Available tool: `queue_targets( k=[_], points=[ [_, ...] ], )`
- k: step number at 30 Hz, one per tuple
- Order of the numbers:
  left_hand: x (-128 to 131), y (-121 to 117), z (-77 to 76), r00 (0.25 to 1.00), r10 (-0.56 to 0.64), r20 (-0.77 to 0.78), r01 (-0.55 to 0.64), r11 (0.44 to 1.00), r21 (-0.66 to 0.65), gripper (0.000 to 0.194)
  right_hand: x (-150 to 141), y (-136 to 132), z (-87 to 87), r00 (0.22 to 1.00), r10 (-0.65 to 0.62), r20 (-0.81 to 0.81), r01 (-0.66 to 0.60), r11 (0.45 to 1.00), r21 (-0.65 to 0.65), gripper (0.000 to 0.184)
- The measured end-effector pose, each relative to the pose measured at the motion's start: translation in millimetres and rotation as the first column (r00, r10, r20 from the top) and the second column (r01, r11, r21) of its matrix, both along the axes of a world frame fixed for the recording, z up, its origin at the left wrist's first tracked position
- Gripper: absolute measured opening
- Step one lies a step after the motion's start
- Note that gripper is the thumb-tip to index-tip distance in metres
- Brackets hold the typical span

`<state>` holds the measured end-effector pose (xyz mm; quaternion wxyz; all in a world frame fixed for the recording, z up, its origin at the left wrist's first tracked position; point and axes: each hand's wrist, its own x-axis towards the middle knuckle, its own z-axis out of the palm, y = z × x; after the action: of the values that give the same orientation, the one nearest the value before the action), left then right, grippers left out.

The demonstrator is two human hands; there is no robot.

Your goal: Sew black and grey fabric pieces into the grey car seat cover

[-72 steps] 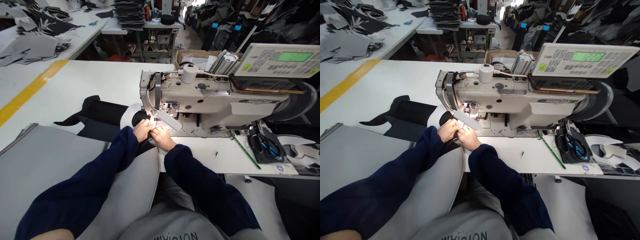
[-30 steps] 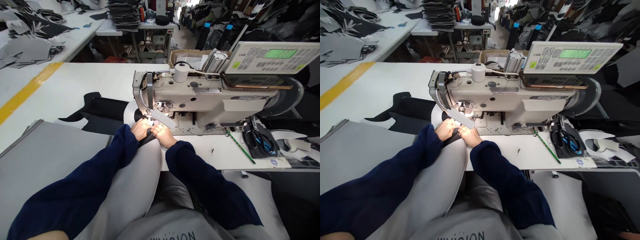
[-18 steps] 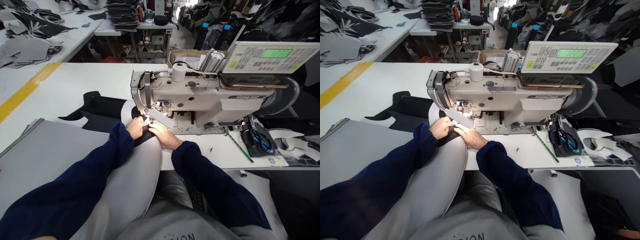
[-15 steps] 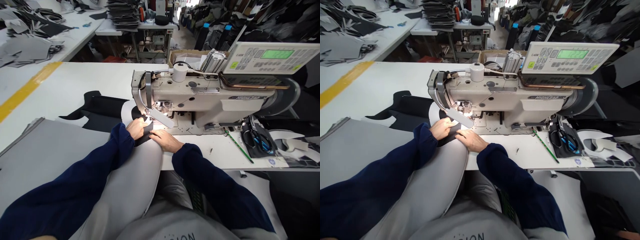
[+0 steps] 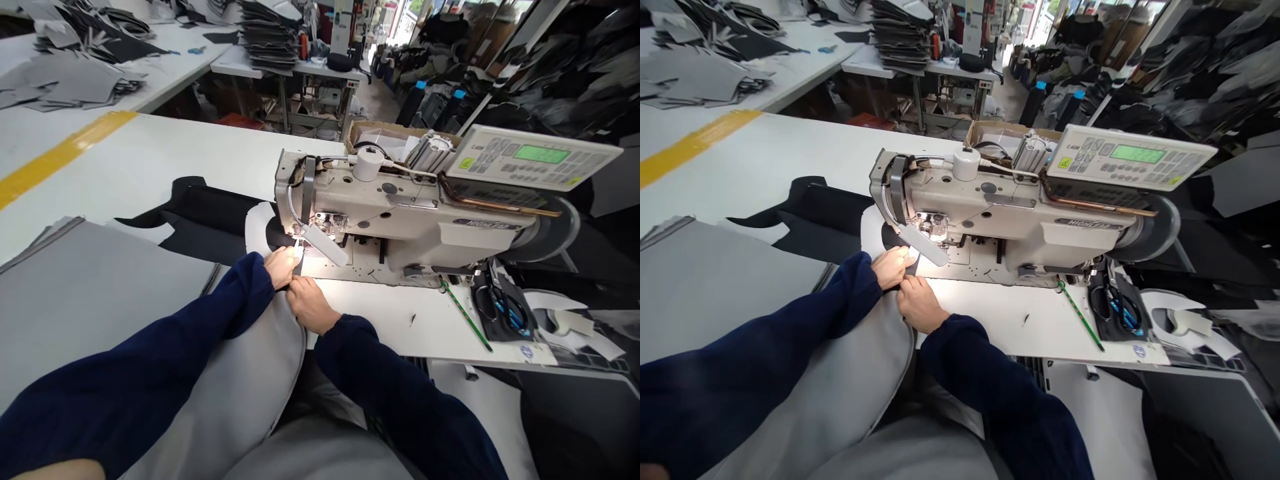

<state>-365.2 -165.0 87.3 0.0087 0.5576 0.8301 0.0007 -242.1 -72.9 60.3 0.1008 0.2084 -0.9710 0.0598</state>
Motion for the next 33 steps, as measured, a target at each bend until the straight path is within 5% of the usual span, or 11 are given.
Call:
queue_targets(
  k=[7,12,21,27,33],
  points=[
    [-14,2,2.1,0.991,0.053,0.121,-0.051,0.999,-0.016,0.024,-16,8,-9.9,0.999,-0.043,0.029,0.045,0.996,-0.075,0.022],
    [-9,-16,7.1,0.978,0.045,0.205,-0.037,0.998,-0.043,0.027,2,28,-6.0,0.997,0.074,-0.027,-0.078,0.974,-0.214,0.040],
    [-10,-9,-3.0,0.958,0.034,0.286,-0.051,0.997,0.052,0.028,-13,26,-3.8,0.997,-0.049,0.055,0.056,0.989,-0.134,0.031],
    [-12,-26,10.3,0.958,0.103,0.266,-0.127,0.989,0.076,0.028,8,64,22.1,0.974,0.184,0.135,-0.165,0.976,-0.144,0.064],
    [-1,-36,1.2,0.974,-0.005,0.228,-0.037,0.983,0.178,0.030,40,50,15.4,0.980,0.193,0.051,-0.197,0.977,0.076,0.046]
  ],
)
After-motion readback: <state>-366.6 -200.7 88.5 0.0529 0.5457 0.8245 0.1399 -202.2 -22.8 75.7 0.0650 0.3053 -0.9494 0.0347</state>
